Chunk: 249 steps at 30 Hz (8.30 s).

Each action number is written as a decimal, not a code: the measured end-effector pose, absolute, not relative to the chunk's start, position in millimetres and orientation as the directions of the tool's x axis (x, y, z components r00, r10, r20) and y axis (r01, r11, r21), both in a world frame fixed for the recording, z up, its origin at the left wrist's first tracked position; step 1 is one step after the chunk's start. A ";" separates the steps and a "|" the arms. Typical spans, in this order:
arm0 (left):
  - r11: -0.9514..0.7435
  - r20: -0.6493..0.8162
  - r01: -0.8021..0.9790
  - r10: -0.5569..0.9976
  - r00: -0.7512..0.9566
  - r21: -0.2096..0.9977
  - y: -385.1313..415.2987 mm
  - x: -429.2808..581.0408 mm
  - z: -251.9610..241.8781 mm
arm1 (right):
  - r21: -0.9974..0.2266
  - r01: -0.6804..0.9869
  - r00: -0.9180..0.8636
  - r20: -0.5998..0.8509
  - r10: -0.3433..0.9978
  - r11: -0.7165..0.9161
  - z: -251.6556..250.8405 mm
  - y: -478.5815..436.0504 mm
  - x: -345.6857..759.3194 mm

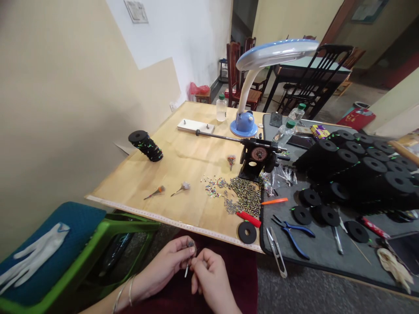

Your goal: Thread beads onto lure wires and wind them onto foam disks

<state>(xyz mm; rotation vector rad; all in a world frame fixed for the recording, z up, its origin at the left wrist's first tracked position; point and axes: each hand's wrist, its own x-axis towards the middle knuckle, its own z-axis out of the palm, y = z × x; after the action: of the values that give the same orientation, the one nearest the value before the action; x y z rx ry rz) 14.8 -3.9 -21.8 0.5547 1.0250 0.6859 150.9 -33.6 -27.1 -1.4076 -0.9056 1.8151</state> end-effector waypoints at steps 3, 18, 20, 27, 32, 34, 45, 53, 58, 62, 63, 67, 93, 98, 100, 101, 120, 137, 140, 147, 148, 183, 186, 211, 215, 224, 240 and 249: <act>0.655 -0.564 -0.232 0.745 0.357 0.719 -3.7 14.7 -21.4 | -0.836 -0.079 -0.203 -0.519 0.830 -0.542 -28.0 -33.1 151.4; 0.507 -0.465 -0.006 0.797 0.386 0.862 -1.0 9.4 -21.9 | -0.881 -0.035 -0.165 -0.461 0.872 -0.472 -32.8 -31.6 157.9; 0.449 -0.433 0.055 0.812 0.392 0.892 -0.7 8.5 -20.6 | -0.898 0.008 -0.159 -0.436 0.886 -0.440 -33.5 -31.4 158.9; 0.355 -0.385 0.150 0.831 0.402 0.923 -1.7 8.7 -21.5 | -0.925 0.056 -0.105 -0.379 0.919 -0.375 -33.1 -32.0 159.4; 0.314 -0.357 0.169 0.834 0.420 0.934 -4.7 9.4 -26.6 | -0.915 -0.046 -0.099 -0.396 0.913 -0.402 -35.1 -29.5 156.1; 0.315 -0.359 0.173 0.832 0.422 0.933 -5.1 9.5 -26.0 | -0.902 -0.105 -0.086 -0.412 0.907 -0.420 -36.7 -28.1 154.6; 0.455 -0.403 0.010 0.779 0.481 0.891 -2.4 12.5 -21.0 | -0.827 -0.334 -0.072 -0.455 0.887 -0.451 -40.0 -25.7 157.5; 0.441 -0.387 -0.020 0.808 0.443 0.897 -1.1 15.9 -15.4 | -0.907 -0.243 -0.027 -0.350 0.936 -0.346 -38.6 -27.7 155.2; 0.467 -0.430 0.011 0.805 0.409 0.884 0.1 17.5 -17.9 | -0.905 -0.237 -0.032 -0.356 0.934 -0.353 -34.9 -27.7 153.6; 0.430 -0.410 0.038 0.826 0.387 0.902 -0.1 17.9 -19.5 | -0.902 -0.244 -0.036 -0.359 0.933 -0.357 -34.3 -27.5 153.8; 0.414 -0.400 0.048 0.834 0.380 0.909 -0.3 17.8 -19.7 | -0.904 -0.242 -0.037 -0.355 0.934 -0.353 -34.6 -27.3 153.9; 0.346 -0.368 0.126 0.865 0.341 0.930 -0.3 17.4 -19.7 | -0.913 -0.234 -0.028 -0.338 0.941 -0.335 -36.4 -26.8 154.2; 0.260 -0.306 0.179 0.898 0.317 0.949 6.3 20.2 -9.2 | -0.950 -0.122 -0.054 -0.283 0.957 -0.288 -32.9 -24.1 160.4; 0.237 -0.249 0.080 0.924 0.289 0.968 10.4 15.7 -4.2 | -0.970 0.114 -0.095 -0.228 0.969 -0.217 -26.3 -20.9 166.0; 0.244 -0.249 0.052 0.929 0.275 0.968 11.6 15.4 -4.9 | -0.964 0.186 -0.101 -0.211 0.972 -0.190 -23.7 -20.8 165.7; 0.245 -0.249 0.051 0.931 0.265 0.968 12.0 15.6 -5.6 | -0.960 0.215 -0.098 -0.203 0.974 -0.178 -22.4 -21.0 165.3; 0.418 -0.442 0.145 0.834 0.331 0.897 14.6 0.0 -3.8 | -0.970 -0.068 0.034 -0.236 0.971 -0.233 -28.6 -29.8 172.3; 0.163 -0.236 0.253 0.927 0.291 0.954 26.6 13.6 14.1 | -0.981 0.023 0.023 -0.190 0.981 -0.191 -0.4 -14.6 185.4; 0.036 -0.147 0.318 0.931 0.334 0.947 26.5 14.1 18.5 | -0.945 -0.183 -0.119 -0.251 0.961 -0.270 0.0 -7.3 171.9; -0.183 -0.062 0.533 0.910 0.409 0.826 43.7 11.3 19.6 | -0.964 -0.116 -0.036 -0.238 0.971 -0.240 -19.1 -6.2 165.6; -0.223 -0.041 0.569 0.909 0.414 0.792 50.1 9.7 19.5 | -0.967 -0.111 -0.004 -0.231 0.973 -0.230 -20.2 -6.5 168.0; -0.506 0.127 0.619 0.825 0.551 0.601 90.8 62.9 19.7 | -0.894 -0.378 0.163 -0.322 0.933 -0.242 -39.1 -18.1 188.7; -0.457 0.094 0.561 0.826 0.556 0.690 74.8 51.5 15.0 | -0.907 -0.355 0.170 -0.299 0.939 -0.225 -36.8 -16.8 185.8; 0.464 -0.433 -0.085 0.867 0.244 0.882 26.7 36.5 1.3 | -0.962 -0.227 0.068 -0.170 0.983 -0.151 -27.2 -25.0 164.9; 0.577 -0.512 -0.269 0.813 0.277 0.771 20.2 34.7 0.2 | -0.965 -0.206 0.035 -0.173 0.984 -0.162 -23.1 -25.3 161.3; 0.634 -0.526 -0.440 0.773 0.354 0.636 15.7 35.2 -10.7 | -0.961 -0.182 0.008 -0.213 0.977 -0.208 -20.1 -21.2 155.0; 0.623 -0.506 -0.424 0.782 0.363 0.658 16.4 35.0 -8.8 | -0.964 -0.167 0.000 -0.212 0.977 -0.209 -22.8 -20.0 153.4; 0.627 -0.519 -0.455 0.779 0.352 0.632 16.1 34.0 -10.8 | -0.961 -0.187 -0.007 -0.204 0.979 -0.202 -25.2 -19.0 152.7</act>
<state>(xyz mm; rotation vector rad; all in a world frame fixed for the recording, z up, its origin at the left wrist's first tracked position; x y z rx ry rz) 34.0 16.1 -10.8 0.4153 0.8977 0.8290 152.7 -19.0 -25.2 -1.2191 -0.9554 1.4307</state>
